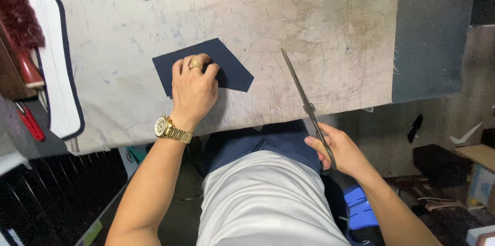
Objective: The person cuts pieces of blue fabric using shears on a workshop table. They align the fabric with white paper templates, mark the edges with chalk, and trim the fabric to shape.
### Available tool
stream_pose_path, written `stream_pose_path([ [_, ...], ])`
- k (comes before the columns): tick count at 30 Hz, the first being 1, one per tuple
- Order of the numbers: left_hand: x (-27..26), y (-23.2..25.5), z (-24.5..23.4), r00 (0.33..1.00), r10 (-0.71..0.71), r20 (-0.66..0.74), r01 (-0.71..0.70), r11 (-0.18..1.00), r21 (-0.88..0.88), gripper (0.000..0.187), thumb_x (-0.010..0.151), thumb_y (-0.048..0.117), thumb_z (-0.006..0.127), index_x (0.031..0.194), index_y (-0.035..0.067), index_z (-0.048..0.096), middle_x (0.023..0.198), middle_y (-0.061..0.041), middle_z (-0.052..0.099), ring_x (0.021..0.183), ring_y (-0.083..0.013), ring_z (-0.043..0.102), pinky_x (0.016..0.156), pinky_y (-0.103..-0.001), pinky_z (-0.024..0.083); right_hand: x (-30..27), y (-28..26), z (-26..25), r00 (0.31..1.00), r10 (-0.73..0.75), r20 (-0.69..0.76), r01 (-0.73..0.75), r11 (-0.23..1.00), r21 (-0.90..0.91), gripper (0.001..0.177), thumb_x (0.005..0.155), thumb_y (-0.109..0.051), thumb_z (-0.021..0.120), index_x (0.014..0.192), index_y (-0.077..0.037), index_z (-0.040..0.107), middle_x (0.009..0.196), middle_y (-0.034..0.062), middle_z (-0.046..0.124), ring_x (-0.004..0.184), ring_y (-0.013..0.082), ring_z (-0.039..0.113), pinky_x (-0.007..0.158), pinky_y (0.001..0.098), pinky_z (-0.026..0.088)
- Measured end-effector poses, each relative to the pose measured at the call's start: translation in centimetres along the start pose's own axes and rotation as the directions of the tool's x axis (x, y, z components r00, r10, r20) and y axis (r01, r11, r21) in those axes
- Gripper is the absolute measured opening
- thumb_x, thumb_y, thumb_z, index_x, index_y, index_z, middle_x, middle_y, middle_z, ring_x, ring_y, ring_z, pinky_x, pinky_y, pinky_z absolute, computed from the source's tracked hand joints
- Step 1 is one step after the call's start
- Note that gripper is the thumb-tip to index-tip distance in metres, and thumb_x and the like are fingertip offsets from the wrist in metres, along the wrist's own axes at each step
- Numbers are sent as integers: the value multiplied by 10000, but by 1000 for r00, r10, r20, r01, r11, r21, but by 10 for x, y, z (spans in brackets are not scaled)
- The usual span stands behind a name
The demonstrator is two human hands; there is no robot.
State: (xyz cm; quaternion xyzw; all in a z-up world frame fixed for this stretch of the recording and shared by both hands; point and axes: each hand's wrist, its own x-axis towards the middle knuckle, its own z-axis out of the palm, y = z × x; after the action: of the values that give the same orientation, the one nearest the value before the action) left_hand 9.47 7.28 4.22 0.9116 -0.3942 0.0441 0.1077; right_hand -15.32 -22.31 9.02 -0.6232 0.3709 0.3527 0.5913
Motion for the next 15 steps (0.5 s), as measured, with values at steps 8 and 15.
stream_pose_path([
  [8, 7, -22, 10, 943, 330, 40, -321, 936, -147, 317, 705, 49, 830, 983, 140, 710, 1087, -95, 641, 1072, -307, 652, 991, -465, 447, -28, 19, 82, 994, 91, -60, -83, 989, 119, 590, 943, -245, 704, 1418, 51, 518, 522, 169, 654, 381, 247, 662, 378, 314, 512],
  [15, 20, -46, 13, 823, 565, -57, -561, 794, -233, 156, 847, 24, 711, 927, 157, 705, 1043, -98, 628, 1036, -308, 643, 966, -463, 440, -40, 40, 222, 994, 73, -76, -39, 925, 379, 528, 966, -311, 666, 1378, 3, 562, 530, 136, 670, 408, 228, 700, 412, 306, 539],
])
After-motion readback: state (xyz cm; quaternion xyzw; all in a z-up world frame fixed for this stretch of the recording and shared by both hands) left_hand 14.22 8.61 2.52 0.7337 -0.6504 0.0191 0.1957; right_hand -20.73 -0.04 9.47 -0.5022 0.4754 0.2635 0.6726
